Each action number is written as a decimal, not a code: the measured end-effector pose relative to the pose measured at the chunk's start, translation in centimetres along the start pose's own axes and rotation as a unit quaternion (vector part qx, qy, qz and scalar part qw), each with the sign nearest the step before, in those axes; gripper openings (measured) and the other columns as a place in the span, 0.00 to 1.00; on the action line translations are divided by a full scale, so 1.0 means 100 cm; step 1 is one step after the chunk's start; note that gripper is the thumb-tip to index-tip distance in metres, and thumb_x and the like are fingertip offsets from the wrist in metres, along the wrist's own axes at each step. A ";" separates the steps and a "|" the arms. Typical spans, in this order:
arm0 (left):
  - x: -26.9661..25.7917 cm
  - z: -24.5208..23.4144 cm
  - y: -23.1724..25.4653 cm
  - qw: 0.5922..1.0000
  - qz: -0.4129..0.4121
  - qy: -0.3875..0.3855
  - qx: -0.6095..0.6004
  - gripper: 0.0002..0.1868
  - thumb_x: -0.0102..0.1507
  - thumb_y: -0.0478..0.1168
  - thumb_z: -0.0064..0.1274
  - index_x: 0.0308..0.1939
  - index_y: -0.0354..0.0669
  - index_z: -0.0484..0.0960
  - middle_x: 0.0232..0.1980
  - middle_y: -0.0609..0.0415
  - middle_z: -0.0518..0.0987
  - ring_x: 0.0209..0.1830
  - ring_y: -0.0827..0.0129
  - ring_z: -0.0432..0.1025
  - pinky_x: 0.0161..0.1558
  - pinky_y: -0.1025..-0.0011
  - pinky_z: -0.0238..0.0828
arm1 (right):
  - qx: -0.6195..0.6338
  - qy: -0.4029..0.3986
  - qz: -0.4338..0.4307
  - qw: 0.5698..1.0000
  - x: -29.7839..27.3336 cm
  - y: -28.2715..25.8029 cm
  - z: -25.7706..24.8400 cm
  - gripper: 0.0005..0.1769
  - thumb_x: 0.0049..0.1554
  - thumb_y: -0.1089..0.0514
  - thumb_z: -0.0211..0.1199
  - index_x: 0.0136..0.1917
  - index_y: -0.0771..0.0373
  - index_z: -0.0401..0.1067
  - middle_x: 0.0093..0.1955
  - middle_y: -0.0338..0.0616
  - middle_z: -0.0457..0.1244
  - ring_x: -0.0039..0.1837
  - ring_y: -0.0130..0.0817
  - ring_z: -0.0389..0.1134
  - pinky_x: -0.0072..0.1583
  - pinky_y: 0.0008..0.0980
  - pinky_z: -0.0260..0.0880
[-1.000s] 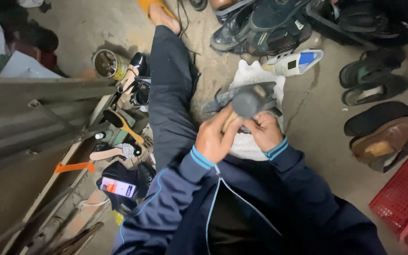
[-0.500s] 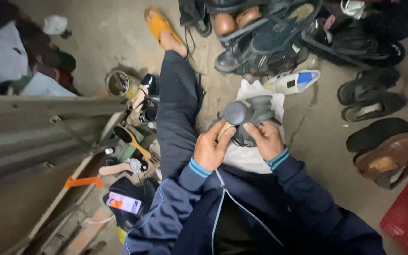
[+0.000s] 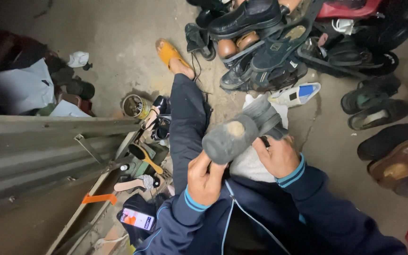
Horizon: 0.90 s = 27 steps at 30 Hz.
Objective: The person sits on the floor and cleans a single dark sneaker using a small brush and a yellow brush. They scrub the toe and sides of the shoe, then switch to the yellow brush to continue cleaning the upper and sides. The person repeatedly switches between the two brushes while working on the same shoe.
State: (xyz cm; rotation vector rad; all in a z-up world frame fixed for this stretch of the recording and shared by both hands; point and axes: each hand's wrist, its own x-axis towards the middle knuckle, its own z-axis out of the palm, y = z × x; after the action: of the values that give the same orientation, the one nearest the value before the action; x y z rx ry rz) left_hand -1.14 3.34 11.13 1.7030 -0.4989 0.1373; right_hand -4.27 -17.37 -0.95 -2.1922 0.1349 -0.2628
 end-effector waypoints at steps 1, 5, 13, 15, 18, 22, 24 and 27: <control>-0.007 0.001 -0.013 1.000 -0.003 0.000 0.000 0.08 0.68 0.32 0.51 0.48 0.34 0.84 0.39 0.46 0.85 0.36 0.56 0.82 0.39 0.62 0.80 | 0.000 -0.002 0.002 1.000 0.006 -0.029 -0.012 0.10 0.59 0.59 0.65 0.42 0.69 0.78 0.34 0.56 0.70 0.42 0.55 0.74 0.43 0.46 0.76; -0.015 -0.006 0.004 0.998 -0.041 -0.017 0.041 0.13 0.70 0.35 0.47 0.55 0.32 0.81 0.43 0.47 0.82 0.44 0.61 0.73 0.44 0.62 0.75 | -0.065 -0.003 -0.092 0.994 0.010 -0.043 -0.015 0.13 0.62 0.54 0.62 0.47 0.67 0.77 0.40 0.55 0.70 0.45 0.57 0.71 0.45 0.51 0.73; -0.009 -0.015 -0.005 1.000 0.025 -0.005 -0.009 0.12 0.68 0.28 0.48 0.54 0.28 0.82 0.45 0.37 0.86 0.52 0.45 0.78 0.42 0.53 0.80 | -0.083 0.011 -0.105 0.991 0.028 -0.082 -0.025 0.12 0.61 0.56 0.65 0.45 0.70 0.78 0.37 0.56 0.70 0.45 0.56 0.73 0.42 0.51 0.75; -0.025 -0.022 0.006 0.999 0.014 0.031 -0.015 0.10 0.67 0.30 0.50 0.47 0.30 0.85 0.40 0.44 0.87 0.38 0.55 0.83 0.42 0.61 0.82 | -0.099 0.017 -0.149 0.984 0.028 -0.099 -0.037 0.12 0.60 0.58 0.63 0.44 0.70 0.79 0.37 0.56 0.70 0.44 0.57 0.73 0.44 0.52 0.75; 0.000 -0.017 0.013 1.000 0.012 -0.027 0.005 0.10 0.71 0.32 0.45 0.48 0.30 0.82 0.42 0.36 0.85 0.46 0.42 0.80 0.41 0.55 0.81 | -0.130 0.011 -0.136 0.982 -0.001 -0.039 -0.003 0.10 0.59 0.58 0.61 0.41 0.65 0.79 0.36 0.51 0.70 0.44 0.54 0.73 0.44 0.49 0.75; -0.016 -0.024 -0.005 0.999 0.004 -0.032 -0.017 0.17 0.71 0.32 0.45 0.61 0.29 0.78 0.52 0.38 0.84 0.52 0.48 0.79 0.47 0.56 0.82 | -0.204 0.031 -0.172 0.963 0.005 -0.044 -0.004 0.18 0.59 0.50 0.62 0.41 0.67 0.81 0.42 0.55 0.72 0.54 0.53 0.74 0.54 0.48 0.76; -0.049 -0.029 -0.042 1.000 0.013 0.006 -0.024 0.14 0.71 0.34 0.44 0.53 0.31 0.84 0.43 0.43 0.87 0.39 0.52 0.82 0.41 0.58 0.82 | -0.198 0.007 -0.199 0.960 -0.002 -0.023 -0.003 0.17 0.60 0.55 0.60 0.39 0.71 0.80 0.41 0.59 0.72 0.54 0.57 0.74 0.61 0.48 0.75; -0.017 -0.023 -0.026 0.999 -0.006 -0.040 0.004 0.11 0.71 0.33 0.46 0.53 0.30 0.81 0.45 0.35 0.85 0.51 0.43 0.78 0.42 0.52 0.80 | -0.231 0.006 -0.221 0.948 -0.004 -0.024 -0.010 0.17 0.62 0.57 0.55 0.44 0.71 0.80 0.50 0.59 0.71 0.60 0.60 0.70 0.60 0.51 0.74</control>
State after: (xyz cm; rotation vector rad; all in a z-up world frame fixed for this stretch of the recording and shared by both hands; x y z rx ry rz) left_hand -1.19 6.28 8.65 1.7236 -0.5468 0.0622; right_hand -4.88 -16.65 1.54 -2.6725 -0.3275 -0.5401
